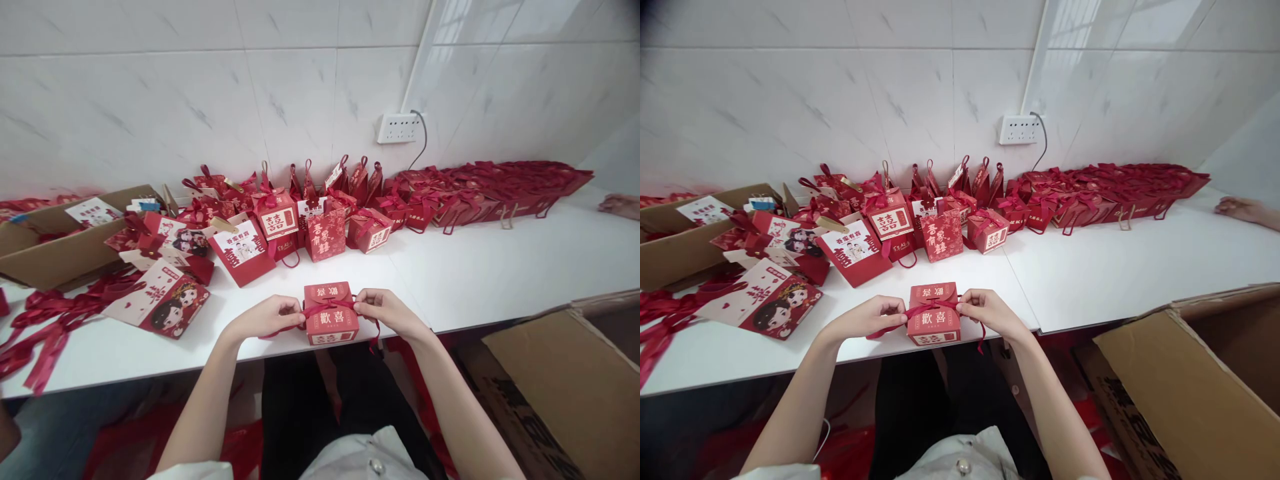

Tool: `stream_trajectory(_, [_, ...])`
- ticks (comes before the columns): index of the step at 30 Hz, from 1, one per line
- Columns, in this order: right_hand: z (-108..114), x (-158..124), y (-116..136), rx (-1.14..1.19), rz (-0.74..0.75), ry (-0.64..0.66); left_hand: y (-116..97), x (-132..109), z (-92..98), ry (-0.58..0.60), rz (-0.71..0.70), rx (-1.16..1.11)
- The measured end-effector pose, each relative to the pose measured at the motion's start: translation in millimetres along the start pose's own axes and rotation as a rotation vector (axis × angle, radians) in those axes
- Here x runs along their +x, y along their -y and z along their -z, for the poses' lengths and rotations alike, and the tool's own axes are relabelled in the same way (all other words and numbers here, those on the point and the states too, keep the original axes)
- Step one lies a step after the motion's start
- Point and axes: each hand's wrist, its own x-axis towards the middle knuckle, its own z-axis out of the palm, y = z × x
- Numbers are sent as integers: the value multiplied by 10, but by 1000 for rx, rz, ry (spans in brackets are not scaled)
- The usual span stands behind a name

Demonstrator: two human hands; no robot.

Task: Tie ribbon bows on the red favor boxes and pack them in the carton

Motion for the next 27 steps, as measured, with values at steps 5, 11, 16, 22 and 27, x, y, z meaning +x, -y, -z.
stream_trajectory(5, [17, -1, 0, 39, -11, 10, 50, 29, 24, 24, -127, -86])
stream_trajectory(11, [90, 1, -59, 7, -26, 36, 236, 107, -91, 27, -168, -367])
stream_trajectory(16, [193, 15, -31, -179, -19, 121, 355, 144, -194, -47, -177, -430])
stream_trajectory(22, [168, -65, 302, -289, 70, 165, 256, 69, -185, -75, -157, -434])
stream_trajectory(27, [-22, -73, 416, -239, 255, 99, -5, -11, -143, -113, -74, -337])
